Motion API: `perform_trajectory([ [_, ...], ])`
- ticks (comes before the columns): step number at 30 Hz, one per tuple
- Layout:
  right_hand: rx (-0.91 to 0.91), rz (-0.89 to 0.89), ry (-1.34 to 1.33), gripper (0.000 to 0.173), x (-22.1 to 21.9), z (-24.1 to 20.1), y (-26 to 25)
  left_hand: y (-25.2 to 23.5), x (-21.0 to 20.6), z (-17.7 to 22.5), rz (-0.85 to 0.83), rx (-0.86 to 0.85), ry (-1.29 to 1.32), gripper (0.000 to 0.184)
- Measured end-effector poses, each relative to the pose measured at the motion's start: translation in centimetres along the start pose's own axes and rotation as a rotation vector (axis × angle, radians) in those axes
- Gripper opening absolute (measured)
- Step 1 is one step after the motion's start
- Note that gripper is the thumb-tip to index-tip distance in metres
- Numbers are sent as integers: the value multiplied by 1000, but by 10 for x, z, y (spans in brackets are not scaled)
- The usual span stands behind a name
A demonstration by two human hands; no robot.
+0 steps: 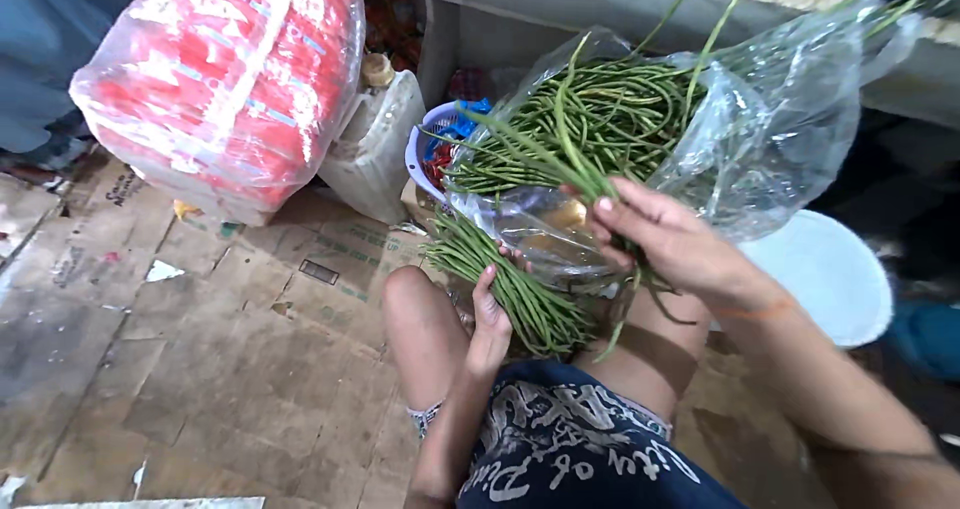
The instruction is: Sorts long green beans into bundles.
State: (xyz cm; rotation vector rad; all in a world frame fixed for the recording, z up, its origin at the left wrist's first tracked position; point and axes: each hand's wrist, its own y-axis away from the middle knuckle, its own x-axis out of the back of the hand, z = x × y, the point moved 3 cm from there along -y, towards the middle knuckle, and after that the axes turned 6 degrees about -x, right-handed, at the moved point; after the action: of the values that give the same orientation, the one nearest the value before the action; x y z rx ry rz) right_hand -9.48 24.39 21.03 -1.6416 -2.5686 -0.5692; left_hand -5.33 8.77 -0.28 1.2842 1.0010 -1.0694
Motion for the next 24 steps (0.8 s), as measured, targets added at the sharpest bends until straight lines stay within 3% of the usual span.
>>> perform_trajectory([
  [4, -94, -79, 73, 33, -51, 41, 22, 4, 7, 2, -60, -41, -33, 54],
  [6, -143, -48, 255, 39, -73, 67, 31, 7, 9, 6, -11, -84, -90, 56],
  [9, -47, -11, 547, 51, -96, 94, 43, 9, 6, 11, -69, -9, -19, 67],
  [12, 56, 6, 677, 55, -103, 107, 52, 13, 7, 15, -108, 21, -3, 68],
  [19, -128, -231, 623, 57, -88, 113, 67, 20, 14, 19, -275, 100, -8, 57],
  [21, -70, -143, 706, 63, -81, 113, 66, 20, 12, 18, -292, 90, -19, 52],
  [24, 42, 144, 677, 70, -70, 98, 45, 22, 10, 18, -286, 77, -101, 51],
])
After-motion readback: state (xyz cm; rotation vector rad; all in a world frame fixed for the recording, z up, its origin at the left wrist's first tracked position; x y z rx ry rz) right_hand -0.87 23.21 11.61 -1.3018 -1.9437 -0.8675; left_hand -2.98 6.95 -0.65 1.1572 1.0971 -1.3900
